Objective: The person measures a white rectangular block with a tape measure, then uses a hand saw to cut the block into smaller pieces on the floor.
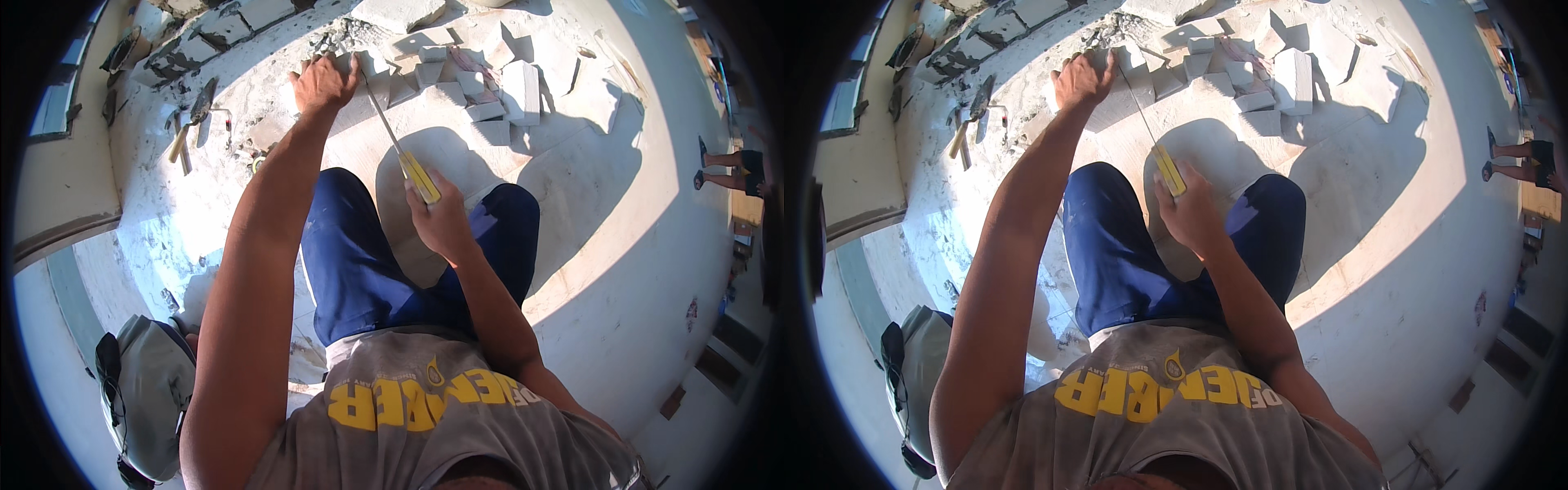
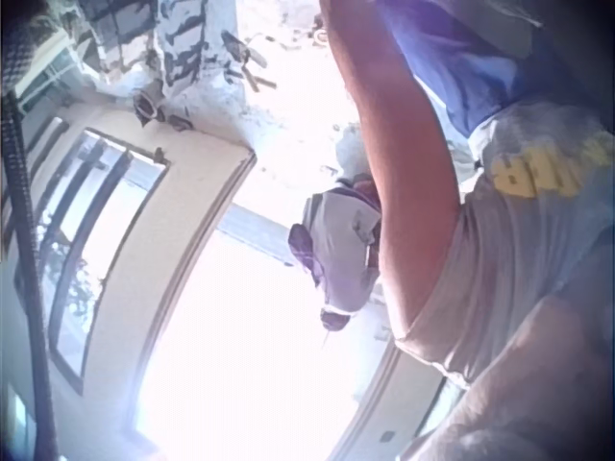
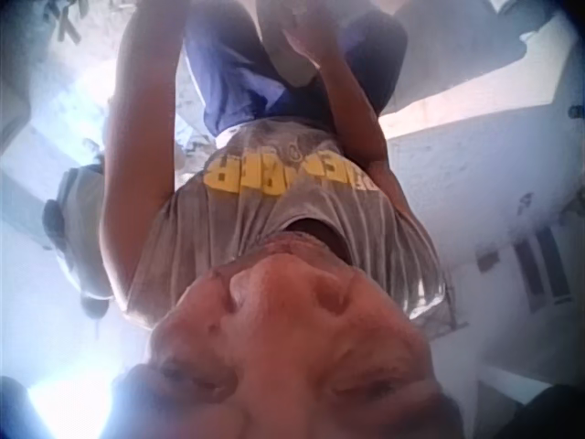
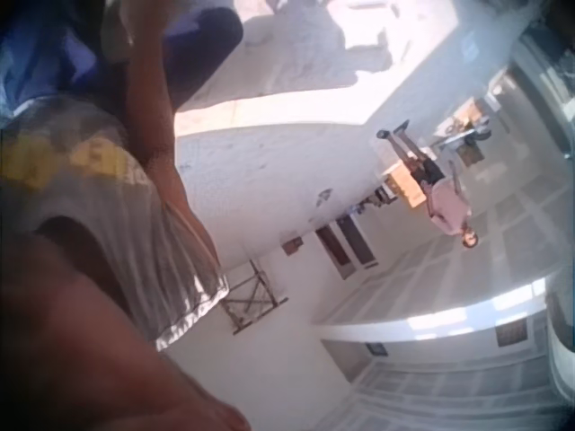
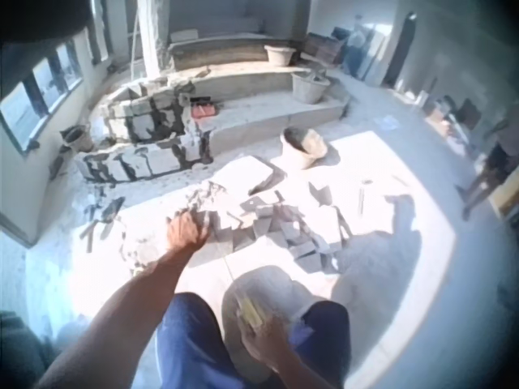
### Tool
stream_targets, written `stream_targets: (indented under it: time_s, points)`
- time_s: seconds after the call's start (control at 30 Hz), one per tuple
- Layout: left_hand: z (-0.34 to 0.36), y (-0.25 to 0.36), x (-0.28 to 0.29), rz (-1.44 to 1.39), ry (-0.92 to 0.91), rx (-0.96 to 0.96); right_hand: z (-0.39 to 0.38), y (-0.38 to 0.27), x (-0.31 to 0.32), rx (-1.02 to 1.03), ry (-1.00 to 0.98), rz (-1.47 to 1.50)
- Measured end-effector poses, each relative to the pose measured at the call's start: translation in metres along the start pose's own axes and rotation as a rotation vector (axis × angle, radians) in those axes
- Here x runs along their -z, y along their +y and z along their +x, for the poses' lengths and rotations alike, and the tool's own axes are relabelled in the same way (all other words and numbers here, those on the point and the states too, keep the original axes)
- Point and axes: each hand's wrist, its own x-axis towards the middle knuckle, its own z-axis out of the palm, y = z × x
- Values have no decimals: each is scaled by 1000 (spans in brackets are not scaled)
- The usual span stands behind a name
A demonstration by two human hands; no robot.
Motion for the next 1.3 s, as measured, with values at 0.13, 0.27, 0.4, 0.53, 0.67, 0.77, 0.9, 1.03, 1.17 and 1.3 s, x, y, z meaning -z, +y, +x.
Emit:
stream_targets:
  time_s: [0.13, 0.27, 0.4, 0.53, 0.67, 0.77, 0.9, 1.03, 1.17, 1.3]
  points:
    - [0, -4, 13, 19, 4, 2, -60, -15, 28, 56, 51, 181]
    - [-1, 26, -3, -58, 66, -49, 71, 1, 7, 32, 60, -86]
    - [-4, 22, -11, -24, -9, -33, 77, 6, -16, 173, 197, -153]
    - [-1, 2, 5, 0, -7, 2, -61, -8, 23, 59, 94, 140]
    - [-1, 6, 7, 16, 29, -22, -33, -3, 25, 40, 8, 60]
    - [2, 37, -6, -73, 26, -72, 98, 39, -9, 162, 223, -200]
    - [-1, 14, -3, -8, -95, 22, 53, 16, -16, 122, 102, -82]
    - [4, 6, 11, 56, -54, 18, -63, 0, 26, 67, 109, 150]
    - [-3, 14, 3, 20, 33, -52, 16, 13, 12, 97, 28, -50]
    - [9, 27, -9, 26, -4, -35, 91, 15, -12, 111, 165, -195]
